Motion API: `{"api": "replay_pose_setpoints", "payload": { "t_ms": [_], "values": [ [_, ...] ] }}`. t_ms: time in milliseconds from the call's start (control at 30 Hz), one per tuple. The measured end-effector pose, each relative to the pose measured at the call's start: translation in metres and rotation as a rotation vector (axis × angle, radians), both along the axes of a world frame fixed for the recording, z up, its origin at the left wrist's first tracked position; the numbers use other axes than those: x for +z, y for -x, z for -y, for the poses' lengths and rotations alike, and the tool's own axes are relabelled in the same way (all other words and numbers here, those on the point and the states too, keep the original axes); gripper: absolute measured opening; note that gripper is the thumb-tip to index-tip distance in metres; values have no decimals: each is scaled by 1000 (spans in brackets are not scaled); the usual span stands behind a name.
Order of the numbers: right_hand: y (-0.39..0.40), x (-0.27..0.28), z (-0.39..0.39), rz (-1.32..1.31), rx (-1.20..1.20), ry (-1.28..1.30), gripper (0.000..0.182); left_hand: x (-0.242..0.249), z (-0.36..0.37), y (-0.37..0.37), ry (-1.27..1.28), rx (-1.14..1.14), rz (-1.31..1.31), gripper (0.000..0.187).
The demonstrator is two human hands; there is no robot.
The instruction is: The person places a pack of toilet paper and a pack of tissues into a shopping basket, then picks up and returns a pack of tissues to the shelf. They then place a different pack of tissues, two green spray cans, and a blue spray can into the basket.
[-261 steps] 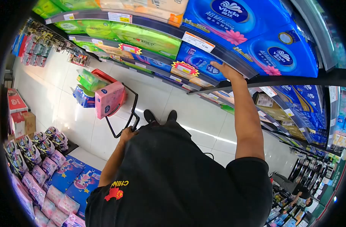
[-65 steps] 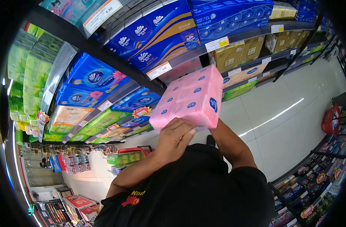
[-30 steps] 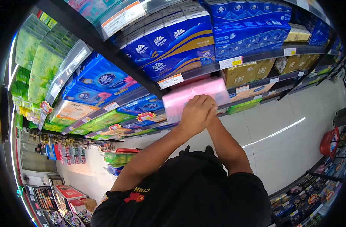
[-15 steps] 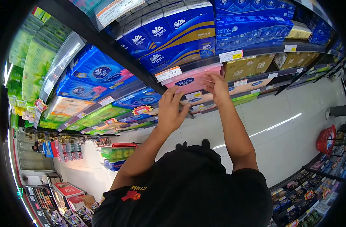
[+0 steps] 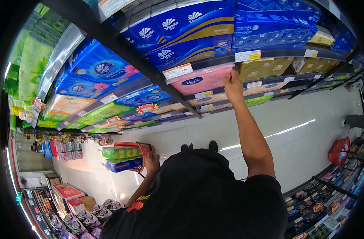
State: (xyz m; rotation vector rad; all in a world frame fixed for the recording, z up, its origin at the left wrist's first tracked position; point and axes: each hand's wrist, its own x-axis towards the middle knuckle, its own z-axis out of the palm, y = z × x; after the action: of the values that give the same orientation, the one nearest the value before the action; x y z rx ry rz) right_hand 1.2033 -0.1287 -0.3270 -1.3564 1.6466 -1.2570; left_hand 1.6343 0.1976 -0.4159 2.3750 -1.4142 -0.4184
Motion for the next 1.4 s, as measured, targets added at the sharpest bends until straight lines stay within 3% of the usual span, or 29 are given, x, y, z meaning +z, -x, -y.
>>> {"api": "replay_pose_setpoints", "payload": {
  "t_ms": [133, 233, 300, 567, 667, 700, 767, 800, 833, 867, 967, 1100, 1133, 1200, 1400],
  "values": [
    [-2, -25, 4, 14, -21, -47, 55, -15, -30, -28, -46, 338, 29, 43],
    [-5, -39, -3, 374, -15, -135, 51, -40, -43, -52, -41, 374, 8, 48],
    [2, -47, -8, 400, 76, -202, 55, -51, -50, -62, -38, 392, -69, 51],
    [1, -69, -23, 361, 16, -234, 56, -7, -37, -44, -41, 552, -124, 52],
    [-2, -145, -59, 330, -98, -314, 57, -6, -47, -63, 69, 586, -16, 46],
    [-6, -182, -87, 392, -155, -378, 49, -9, -54, -71, 97, 609, -15, 46],
    [-12, -241, -148, 394, -5, -661, 47, -12, -68, -83, 111, 668, -44, 47],
    [-34, -220, -188, 332, 41, -845, 40, -16, -78, -89, 67, 688, -71, 49],
    [-25, -255, -210, -318, 682, -761, 29, -24, -89, -94, 13, 706, -118, 51],
    [-13, -295, -230, -927, 1097, -308, 28, -31, -99, -98, -40, 718, -164, 54],
    [-24, -264, -285, -758, 1127, -363, 30, -40, -122, -99, -211, 702, -303, 64],
    [-36, -217, -278, -640, 1068, -420, 32, -75, -134, -100, -356, 486, -483, 70],
    [-40, -215, -259, -993, 1275, -480, 36, -86, -134, -97, -383, 411, -488, 71],
    [-85, -141, -262, -66, 265, -1101, 36, -114, -128, -99, -407, 238, -597, 72],
    [-130, -92, -260, 68, 228, -976, 39, -120, -95, -108, -517, 27, -566, 71]
  ]
}}
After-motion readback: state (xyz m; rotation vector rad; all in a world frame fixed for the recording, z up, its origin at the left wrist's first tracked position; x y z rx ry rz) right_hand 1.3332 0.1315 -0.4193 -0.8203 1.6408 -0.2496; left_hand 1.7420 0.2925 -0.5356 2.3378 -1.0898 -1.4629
